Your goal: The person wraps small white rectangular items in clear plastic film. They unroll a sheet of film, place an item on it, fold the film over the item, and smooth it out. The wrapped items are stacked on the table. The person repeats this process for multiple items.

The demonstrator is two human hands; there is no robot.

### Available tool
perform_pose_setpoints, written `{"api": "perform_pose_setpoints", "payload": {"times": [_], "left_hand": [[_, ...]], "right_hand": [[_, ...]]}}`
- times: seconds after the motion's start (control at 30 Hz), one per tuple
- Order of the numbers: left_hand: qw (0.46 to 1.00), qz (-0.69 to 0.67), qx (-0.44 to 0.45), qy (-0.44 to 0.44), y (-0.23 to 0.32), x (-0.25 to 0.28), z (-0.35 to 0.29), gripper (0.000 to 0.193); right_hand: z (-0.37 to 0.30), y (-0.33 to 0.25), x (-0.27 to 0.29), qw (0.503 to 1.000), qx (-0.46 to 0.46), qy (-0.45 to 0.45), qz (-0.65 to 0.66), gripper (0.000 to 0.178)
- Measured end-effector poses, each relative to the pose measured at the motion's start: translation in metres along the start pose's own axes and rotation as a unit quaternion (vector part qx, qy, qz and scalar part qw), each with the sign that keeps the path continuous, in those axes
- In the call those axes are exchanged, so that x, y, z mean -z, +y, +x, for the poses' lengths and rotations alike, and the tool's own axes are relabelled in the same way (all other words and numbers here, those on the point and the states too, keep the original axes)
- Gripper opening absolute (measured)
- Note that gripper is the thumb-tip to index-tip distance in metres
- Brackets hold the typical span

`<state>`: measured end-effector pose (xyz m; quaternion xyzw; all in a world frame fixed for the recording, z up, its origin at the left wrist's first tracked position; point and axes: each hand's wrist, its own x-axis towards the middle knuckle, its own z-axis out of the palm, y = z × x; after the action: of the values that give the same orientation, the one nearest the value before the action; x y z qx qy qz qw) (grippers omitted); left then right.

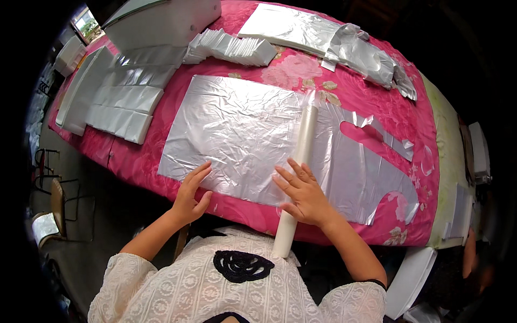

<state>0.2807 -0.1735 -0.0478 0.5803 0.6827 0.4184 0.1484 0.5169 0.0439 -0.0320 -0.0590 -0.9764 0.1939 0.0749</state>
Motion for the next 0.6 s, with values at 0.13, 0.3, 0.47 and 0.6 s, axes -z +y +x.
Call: {"api": "perform_pose_setpoints", "payload": {"times": [0.13, 0.3, 0.47, 0.6], "left_hand": [[0.996, -0.022, 0.049, 0.065, -0.009, 0.020, -0.021, 0.052], [0.989, -0.012, 0.104, 0.101, -0.007, 0.045, -0.059, 0.050], [0.982, -0.045, 0.146, 0.107, -0.007, 0.056, -0.083, 0.049], [0.969, -0.010, 0.225, 0.102, -0.006, 0.056, -0.080, 0.055]], "right_hand": [[0.078, -0.079, -0.033, 0.906, 0.206, -0.082, 0.362, 0.052], [0.132, -0.110, -0.028, 0.891, 0.280, 0.014, 0.358, 0.039], [0.166, -0.058, -0.041, 0.977, 0.209, 0.029, 0.004, 0.047], [0.216, -0.069, -0.075, 0.969, 0.244, 0.026, 0.011, 0.050]]}}
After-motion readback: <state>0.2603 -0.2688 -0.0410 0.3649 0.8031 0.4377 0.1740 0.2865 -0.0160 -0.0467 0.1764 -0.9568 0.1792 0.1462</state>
